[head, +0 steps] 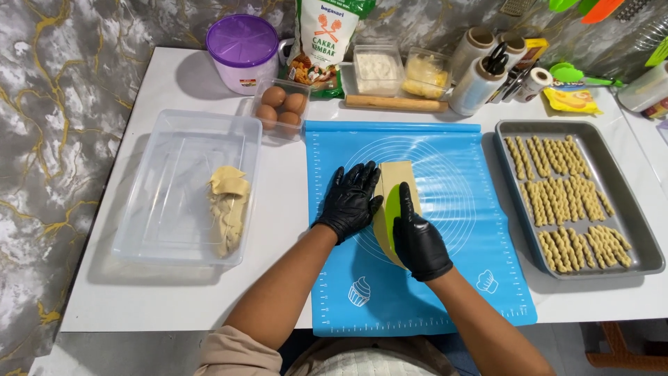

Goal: Rolling out a piece of dough on a silicone mat using a rolling pin and then cutting it with a plastic scraper.

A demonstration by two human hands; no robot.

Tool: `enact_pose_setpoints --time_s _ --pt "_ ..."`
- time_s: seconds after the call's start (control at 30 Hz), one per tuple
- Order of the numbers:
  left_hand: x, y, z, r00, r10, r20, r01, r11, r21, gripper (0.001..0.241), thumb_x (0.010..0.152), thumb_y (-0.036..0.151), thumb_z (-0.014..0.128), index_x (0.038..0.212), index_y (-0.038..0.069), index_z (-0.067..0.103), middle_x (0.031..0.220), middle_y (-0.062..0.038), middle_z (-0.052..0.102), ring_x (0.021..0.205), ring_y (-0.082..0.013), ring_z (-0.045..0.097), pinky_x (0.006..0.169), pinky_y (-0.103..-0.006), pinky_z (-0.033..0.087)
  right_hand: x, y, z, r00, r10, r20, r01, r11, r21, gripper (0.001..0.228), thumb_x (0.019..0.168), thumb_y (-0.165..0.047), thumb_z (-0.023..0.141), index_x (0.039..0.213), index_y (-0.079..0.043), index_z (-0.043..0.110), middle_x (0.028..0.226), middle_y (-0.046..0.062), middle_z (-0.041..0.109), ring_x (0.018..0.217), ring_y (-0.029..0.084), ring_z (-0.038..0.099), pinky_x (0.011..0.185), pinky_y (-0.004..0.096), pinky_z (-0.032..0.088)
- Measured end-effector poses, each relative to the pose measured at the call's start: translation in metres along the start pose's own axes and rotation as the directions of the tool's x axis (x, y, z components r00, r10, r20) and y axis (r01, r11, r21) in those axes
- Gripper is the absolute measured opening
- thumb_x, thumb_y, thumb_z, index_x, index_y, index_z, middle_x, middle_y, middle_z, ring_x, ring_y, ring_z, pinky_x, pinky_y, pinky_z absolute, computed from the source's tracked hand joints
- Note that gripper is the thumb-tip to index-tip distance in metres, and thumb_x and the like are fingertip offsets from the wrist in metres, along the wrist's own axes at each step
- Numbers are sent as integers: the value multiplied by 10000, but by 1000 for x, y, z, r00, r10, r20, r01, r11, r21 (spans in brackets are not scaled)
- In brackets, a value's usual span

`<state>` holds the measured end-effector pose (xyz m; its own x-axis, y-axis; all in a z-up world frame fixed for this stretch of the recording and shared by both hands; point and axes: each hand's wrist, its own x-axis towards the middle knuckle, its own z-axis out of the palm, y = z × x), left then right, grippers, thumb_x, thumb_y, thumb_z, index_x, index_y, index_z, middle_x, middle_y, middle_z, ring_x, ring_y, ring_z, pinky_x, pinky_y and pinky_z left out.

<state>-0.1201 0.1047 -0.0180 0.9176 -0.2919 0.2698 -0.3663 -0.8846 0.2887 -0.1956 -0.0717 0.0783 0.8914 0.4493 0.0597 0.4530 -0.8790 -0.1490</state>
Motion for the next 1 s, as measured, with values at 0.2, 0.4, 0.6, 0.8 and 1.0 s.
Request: enact_pose_setpoints --time_s 0.2,0.4,0.6,0.8,1.0 --pt "2 -2 3 1000 -16 11 16 1000 6 656 1052 531 344 1628 228 260 1675 -95 310 1537 -332 280 1253 -589 96 -9 3 3 1000 12 -24 -11 1000 28 254 965 -178 615 1185 -61 665 834 70 749 918 319 724 778 346 596" --pt "2 -8 18 998 12 -61 -12 1000 1 661 1050 531 370 1631 239 255 1674 -82 318 1534 -330 288 1252 -590 111 -19 5 6 998 21 -63 -18 998 58 272 971 -163 604 1205 -37 659 888 100 741 985 317 708 863 361 567" --pt "1 -9 23 993 39 -116 -37 999 24 645 1074 522 338 1647 249 226 1683 -60 307 1541 -313 279 1251 -583 101 -34 5 14 996 21 -91 -13 996 83 290 977 -148 594 1226 -13 653 941 131 733 1052 316 691 948 375 538" --pt "3 -15 36 977 75 -202 -61 995 75 660 1054 525 382 1641 252 255 1664 -52 348 1529 -303 307 1237 -586 140 -65 44 95 989 98 -109 -72 974 216 352 970 -180 609 1293 -43 645 1058 140 755 1123 255 692 947 327 562" --pt "-1 -4 3 989 87 -121 -84 996 26 646 1047 443 373 1597 109 317 1659 -117 317 1512 -336 313 1239 -579 122 -102 25 55 992 78 -101 -1 795 606 679 1005 -180 517 1608 -147 205 1044 63 770 717 202 688 631 373 598"
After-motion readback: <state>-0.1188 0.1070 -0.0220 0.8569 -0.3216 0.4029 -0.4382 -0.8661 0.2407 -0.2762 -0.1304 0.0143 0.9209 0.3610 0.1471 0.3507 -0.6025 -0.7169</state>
